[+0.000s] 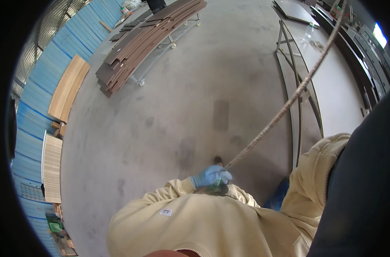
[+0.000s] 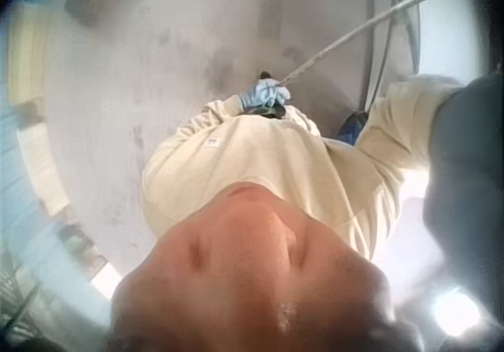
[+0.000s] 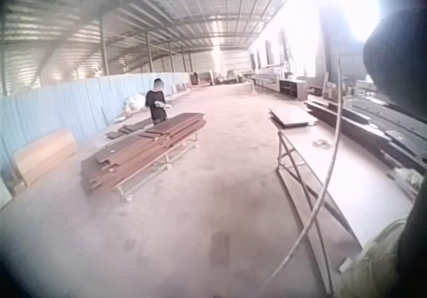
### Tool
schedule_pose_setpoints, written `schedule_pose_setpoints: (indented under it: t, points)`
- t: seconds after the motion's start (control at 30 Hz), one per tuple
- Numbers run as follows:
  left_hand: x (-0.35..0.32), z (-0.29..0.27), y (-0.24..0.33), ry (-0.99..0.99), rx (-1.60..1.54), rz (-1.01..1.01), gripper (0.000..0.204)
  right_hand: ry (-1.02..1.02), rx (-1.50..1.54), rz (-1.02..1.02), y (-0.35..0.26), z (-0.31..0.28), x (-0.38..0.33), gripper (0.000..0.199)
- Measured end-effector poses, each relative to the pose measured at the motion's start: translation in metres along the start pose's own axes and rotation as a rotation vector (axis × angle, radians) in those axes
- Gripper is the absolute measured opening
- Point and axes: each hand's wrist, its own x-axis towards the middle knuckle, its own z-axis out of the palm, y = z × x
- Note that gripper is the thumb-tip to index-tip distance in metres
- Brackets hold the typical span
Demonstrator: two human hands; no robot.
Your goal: The person measures a stack of brown panels with a tape measure, then wipes each panel with a cloth after applying liquid from a bottle. They flip panels to clean both sides and place cleaned panels onto a stack.
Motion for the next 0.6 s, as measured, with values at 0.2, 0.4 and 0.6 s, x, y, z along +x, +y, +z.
schedule_pose_setpoints:
  t: [0.2, 0.4, 0.6]
  points:
    - [0.028, -0.154, 0.049, 0.164, -0.093, 0.056, 0.037, 0.033, 0.024, -0.024, 0.127, 0.099, -0.032, 0.033]
    - [0.076, -0.314, 0.088, 0.266, -0.087, 0.093, 0.036, 0.116, -0.021, 0.014, 0.253, 0.180, -0.085, 0.028]
    - [0.128, -0.472, 0.136, 0.383, -0.085, -0.069, 0.032, 0.300, -0.097, 0.546, 0.364, 0.262, -0.237, 0.024]
